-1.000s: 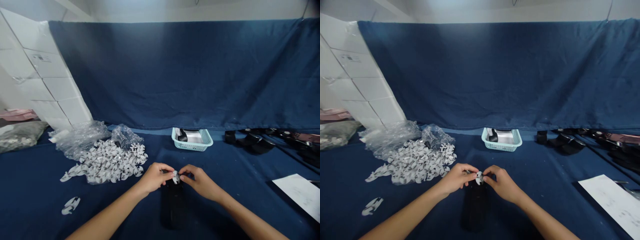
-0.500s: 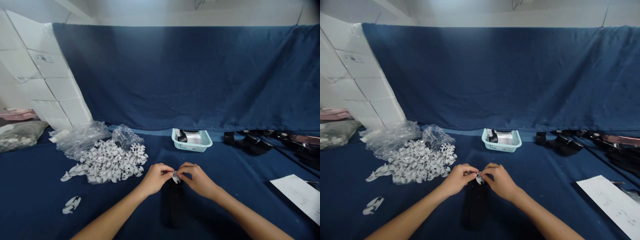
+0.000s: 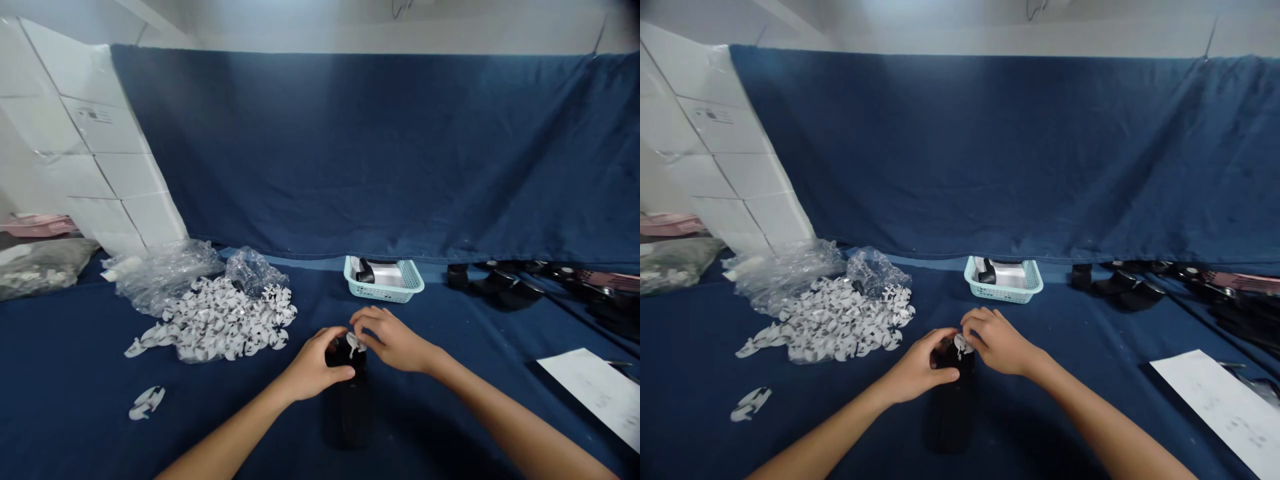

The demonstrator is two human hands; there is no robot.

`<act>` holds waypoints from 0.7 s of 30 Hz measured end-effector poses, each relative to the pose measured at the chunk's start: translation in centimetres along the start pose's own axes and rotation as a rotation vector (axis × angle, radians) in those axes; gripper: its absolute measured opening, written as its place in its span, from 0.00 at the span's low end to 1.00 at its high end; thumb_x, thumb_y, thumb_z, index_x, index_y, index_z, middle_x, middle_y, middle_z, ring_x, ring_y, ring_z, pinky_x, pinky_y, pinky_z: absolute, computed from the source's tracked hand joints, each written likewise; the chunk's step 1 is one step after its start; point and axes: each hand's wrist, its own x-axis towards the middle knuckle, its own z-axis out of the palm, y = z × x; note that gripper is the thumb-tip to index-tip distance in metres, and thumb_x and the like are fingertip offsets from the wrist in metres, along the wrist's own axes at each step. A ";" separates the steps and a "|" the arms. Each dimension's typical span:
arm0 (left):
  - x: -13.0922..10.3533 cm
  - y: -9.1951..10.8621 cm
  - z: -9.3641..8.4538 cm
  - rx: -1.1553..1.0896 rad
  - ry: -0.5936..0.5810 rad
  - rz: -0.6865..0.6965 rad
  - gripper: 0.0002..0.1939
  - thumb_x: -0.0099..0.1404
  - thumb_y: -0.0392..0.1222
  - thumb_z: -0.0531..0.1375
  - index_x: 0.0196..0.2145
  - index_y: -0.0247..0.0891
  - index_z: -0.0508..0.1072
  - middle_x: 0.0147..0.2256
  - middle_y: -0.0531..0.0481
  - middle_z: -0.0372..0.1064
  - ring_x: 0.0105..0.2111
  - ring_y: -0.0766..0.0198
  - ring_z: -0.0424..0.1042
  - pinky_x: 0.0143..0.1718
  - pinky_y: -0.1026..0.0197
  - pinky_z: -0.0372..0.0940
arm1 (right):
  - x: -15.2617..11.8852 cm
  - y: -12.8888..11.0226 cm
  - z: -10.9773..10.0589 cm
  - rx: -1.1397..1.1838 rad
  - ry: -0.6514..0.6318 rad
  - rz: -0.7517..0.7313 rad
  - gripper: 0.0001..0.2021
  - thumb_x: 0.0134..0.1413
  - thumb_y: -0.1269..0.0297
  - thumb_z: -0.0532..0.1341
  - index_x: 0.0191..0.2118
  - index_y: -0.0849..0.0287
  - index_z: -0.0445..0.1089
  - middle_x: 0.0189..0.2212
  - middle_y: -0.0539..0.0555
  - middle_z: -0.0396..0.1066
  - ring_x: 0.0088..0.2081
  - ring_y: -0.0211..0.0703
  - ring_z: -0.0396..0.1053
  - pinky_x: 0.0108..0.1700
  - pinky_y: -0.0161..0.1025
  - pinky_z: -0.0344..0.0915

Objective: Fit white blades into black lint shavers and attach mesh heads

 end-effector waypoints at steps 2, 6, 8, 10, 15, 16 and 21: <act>-0.1 -0.2 0.3 -0.002 -0.003 0.014 0.35 0.52 0.41 0.68 0.57 0.42 0.64 0.54 0.46 0.67 0.48 0.56 0.68 0.51 0.55 0.63 | 0.1 -0.1 0.1 -0.008 -0.024 -0.007 0.07 0.63 0.72 0.52 0.35 0.56 0.65 0.47 0.52 0.68 0.47 0.45 0.65 0.50 0.48 0.58; 0.0 -0.5 0.6 -0.016 -0.007 0.059 0.36 0.52 0.39 0.68 0.58 0.43 0.63 0.54 0.48 0.68 0.52 0.55 0.67 0.55 0.55 0.60 | 0.3 0.0 0.5 -0.030 -0.065 -0.008 0.08 0.63 0.72 0.51 0.34 0.57 0.64 0.47 0.53 0.69 0.46 0.46 0.65 0.49 0.49 0.58; 0.0 -0.6 0.7 -0.015 -0.011 0.055 0.36 0.52 0.39 0.68 0.58 0.43 0.63 0.54 0.48 0.68 0.52 0.55 0.67 0.56 0.54 0.60 | 0.3 0.0 0.6 -0.041 -0.074 -0.008 0.07 0.63 0.71 0.51 0.34 0.57 0.64 0.47 0.53 0.68 0.46 0.46 0.65 0.49 0.49 0.58; 0.0 -0.7 0.8 -0.013 -0.013 0.052 0.36 0.52 0.38 0.68 0.58 0.43 0.63 0.54 0.48 0.68 0.52 0.55 0.68 0.56 0.54 0.60 | 0.4 0.1 0.6 -0.053 -0.079 -0.012 0.07 0.63 0.71 0.51 0.35 0.57 0.65 0.48 0.53 0.68 0.46 0.45 0.65 0.49 0.48 0.58; 0.0 -1.0 1.0 0.001 0.005 0.062 0.36 0.52 0.36 0.67 0.58 0.44 0.62 0.55 0.47 0.67 0.53 0.54 0.67 0.56 0.53 0.60 | 0.5 -0.1 0.8 -0.093 -0.091 -0.033 0.07 0.62 0.72 0.52 0.35 0.57 0.65 0.47 0.53 0.68 0.45 0.46 0.65 0.46 0.46 0.59; 0.0 -1.1 1.1 0.004 0.013 0.065 0.36 0.52 0.35 0.67 0.58 0.44 0.62 0.56 0.47 0.67 0.54 0.54 0.67 0.57 0.53 0.60 | 0.6 -0.2 0.8 -0.103 -0.092 -0.038 0.07 0.62 0.72 0.52 0.36 0.58 0.65 0.47 0.54 0.68 0.45 0.46 0.65 0.46 0.46 0.59; 0.0 -1.0 1.3 -0.021 0.022 0.075 0.36 0.52 0.35 0.67 0.58 0.45 0.62 0.54 0.48 0.68 0.53 0.54 0.67 0.55 0.54 0.61 | 0.7 -0.7 0.9 -0.166 -0.096 -0.067 0.07 0.61 0.72 0.51 0.36 0.59 0.66 0.47 0.56 0.68 0.45 0.48 0.64 0.46 0.48 0.59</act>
